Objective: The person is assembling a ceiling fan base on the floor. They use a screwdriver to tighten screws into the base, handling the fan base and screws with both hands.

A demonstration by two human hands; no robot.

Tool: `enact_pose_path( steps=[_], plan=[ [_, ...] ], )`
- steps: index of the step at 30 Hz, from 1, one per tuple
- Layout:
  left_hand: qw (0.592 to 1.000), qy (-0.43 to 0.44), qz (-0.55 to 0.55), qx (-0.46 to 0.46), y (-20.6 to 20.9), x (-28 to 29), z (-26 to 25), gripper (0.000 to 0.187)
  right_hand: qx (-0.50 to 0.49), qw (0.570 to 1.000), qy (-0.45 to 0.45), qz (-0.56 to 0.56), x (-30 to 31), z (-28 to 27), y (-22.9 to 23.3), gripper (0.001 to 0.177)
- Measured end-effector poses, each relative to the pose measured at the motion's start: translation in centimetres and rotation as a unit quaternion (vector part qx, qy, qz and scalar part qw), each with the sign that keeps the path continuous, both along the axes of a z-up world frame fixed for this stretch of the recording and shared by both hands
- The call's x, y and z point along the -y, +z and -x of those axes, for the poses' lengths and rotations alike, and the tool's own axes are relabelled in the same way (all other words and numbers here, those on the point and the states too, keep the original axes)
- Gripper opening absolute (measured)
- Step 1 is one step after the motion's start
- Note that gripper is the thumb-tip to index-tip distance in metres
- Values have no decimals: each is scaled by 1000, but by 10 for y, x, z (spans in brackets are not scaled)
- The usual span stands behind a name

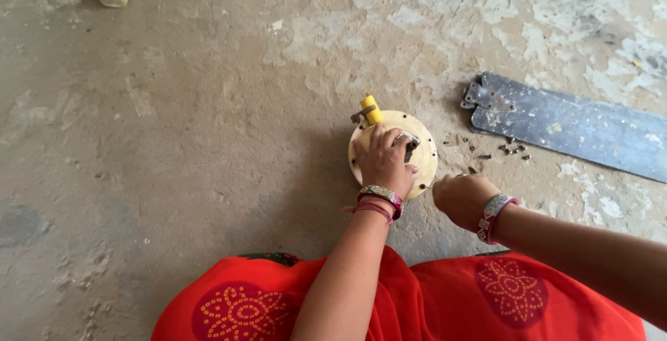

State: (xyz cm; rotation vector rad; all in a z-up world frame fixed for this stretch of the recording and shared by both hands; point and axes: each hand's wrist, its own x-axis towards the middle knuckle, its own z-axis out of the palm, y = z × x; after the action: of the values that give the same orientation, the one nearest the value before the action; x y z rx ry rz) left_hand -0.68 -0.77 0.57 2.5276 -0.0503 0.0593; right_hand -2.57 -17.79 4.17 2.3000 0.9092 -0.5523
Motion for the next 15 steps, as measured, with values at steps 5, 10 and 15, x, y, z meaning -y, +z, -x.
enact_pose_path(
  steps=[5,10,15],
  plan=[
    [1000,-16,-22,-1,9,2,3,59,2,993,-120,-1,-8,11,6,21],
    [999,-22,-31,-16,17,2,4,59,-4,971,-227,-80,-15,13,17,38],
    [999,-9,-15,-33,19,-2,5,59,-23,881,-429,-198,-7,11,4,47]
  ],
)
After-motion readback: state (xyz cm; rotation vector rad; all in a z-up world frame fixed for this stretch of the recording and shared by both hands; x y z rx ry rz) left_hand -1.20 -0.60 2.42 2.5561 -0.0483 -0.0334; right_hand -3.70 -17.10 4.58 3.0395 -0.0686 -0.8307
